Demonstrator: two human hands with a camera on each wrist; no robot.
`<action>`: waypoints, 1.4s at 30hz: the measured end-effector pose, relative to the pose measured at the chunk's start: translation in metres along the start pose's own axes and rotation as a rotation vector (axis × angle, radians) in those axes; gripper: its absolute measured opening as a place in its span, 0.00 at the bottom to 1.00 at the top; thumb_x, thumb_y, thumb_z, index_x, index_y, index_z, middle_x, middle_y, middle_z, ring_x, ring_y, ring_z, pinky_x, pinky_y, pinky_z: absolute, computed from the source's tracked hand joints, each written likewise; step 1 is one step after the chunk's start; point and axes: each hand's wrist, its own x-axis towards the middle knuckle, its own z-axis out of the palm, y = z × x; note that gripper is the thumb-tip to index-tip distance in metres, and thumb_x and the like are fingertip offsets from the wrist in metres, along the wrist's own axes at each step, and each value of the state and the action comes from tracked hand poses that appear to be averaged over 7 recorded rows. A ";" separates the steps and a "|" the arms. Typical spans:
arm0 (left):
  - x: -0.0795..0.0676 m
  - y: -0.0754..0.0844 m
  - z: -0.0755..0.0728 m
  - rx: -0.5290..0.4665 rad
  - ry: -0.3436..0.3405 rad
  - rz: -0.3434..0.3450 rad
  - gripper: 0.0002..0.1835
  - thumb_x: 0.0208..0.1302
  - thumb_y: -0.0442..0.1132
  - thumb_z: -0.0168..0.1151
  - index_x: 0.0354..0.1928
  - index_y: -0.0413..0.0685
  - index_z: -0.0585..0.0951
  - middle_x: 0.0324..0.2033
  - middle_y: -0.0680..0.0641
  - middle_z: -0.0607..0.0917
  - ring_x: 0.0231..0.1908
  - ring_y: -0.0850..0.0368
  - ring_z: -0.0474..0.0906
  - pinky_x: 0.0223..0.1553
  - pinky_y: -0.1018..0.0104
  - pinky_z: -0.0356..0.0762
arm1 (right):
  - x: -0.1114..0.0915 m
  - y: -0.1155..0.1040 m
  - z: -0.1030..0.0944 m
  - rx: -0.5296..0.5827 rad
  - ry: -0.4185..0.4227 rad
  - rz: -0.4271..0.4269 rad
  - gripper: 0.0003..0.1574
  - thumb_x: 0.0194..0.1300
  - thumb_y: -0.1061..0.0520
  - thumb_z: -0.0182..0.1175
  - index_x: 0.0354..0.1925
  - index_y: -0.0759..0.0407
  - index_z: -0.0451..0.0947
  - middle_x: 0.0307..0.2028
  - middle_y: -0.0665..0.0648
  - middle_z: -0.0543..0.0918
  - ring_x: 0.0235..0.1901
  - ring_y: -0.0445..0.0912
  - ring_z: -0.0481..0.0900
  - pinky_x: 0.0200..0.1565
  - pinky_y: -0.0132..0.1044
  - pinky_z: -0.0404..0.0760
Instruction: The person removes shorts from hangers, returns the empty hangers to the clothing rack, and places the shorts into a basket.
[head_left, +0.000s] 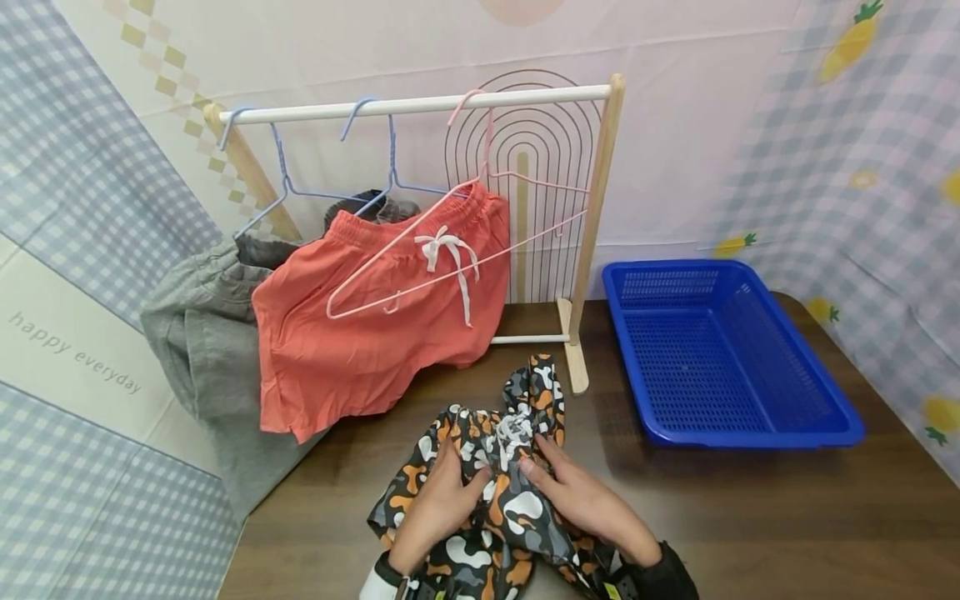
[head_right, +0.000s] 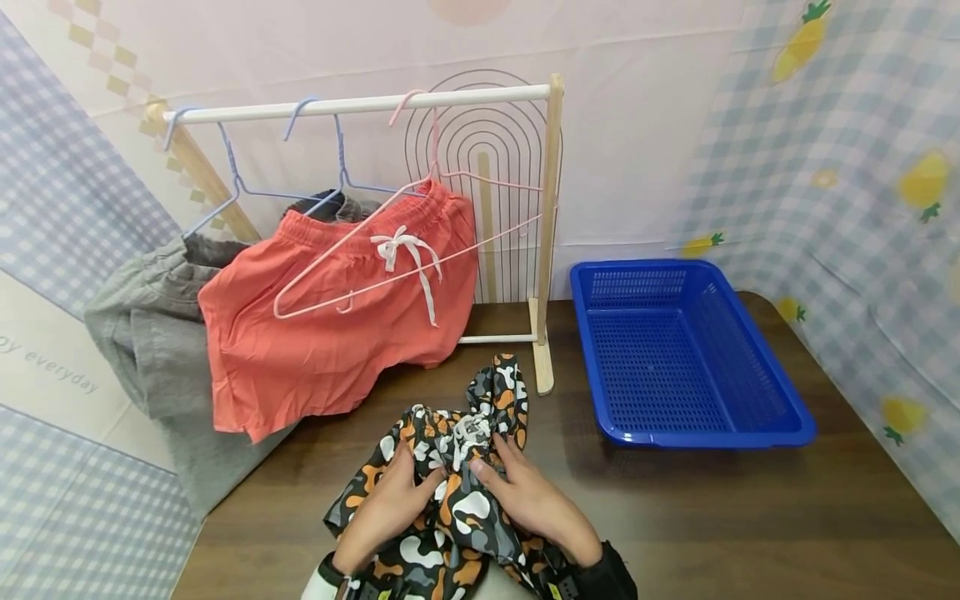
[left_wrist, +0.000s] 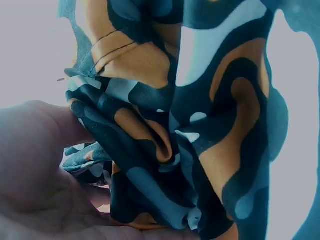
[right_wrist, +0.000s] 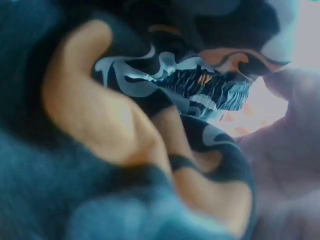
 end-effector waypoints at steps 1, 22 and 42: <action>0.001 0.001 0.000 -0.014 -0.008 0.010 0.50 0.75 0.50 0.62 0.82 0.28 0.47 0.81 0.26 0.47 0.80 0.31 0.48 0.75 0.32 0.54 | 0.000 0.000 0.000 0.022 0.001 -0.001 0.54 0.80 0.33 0.53 0.84 0.64 0.48 0.81 0.73 0.52 0.79 0.70 0.51 0.76 0.69 0.50; 0.010 0.011 0.024 -0.465 -0.173 0.177 0.51 0.79 0.41 0.62 0.86 0.50 0.36 0.83 0.32 0.44 0.80 0.34 0.48 0.74 0.38 0.62 | 0.018 0.010 0.007 0.392 -0.023 0.029 0.61 0.74 0.40 0.65 0.85 0.63 0.42 0.81 0.75 0.51 0.79 0.71 0.51 0.75 0.69 0.54; 0.018 0.016 0.039 -0.487 -0.012 0.242 0.40 0.70 0.26 0.65 0.81 0.47 0.63 0.78 0.35 0.64 0.74 0.35 0.66 0.65 0.49 0.78 | 0.026 0.022 0.005 0.450 0.059 0.042 0.59 0.69 0.47 0.71 0.83 0.64 0.50 0.80 0.73 0.55 0.78 0.70 0.53 0.75 0.69 0.54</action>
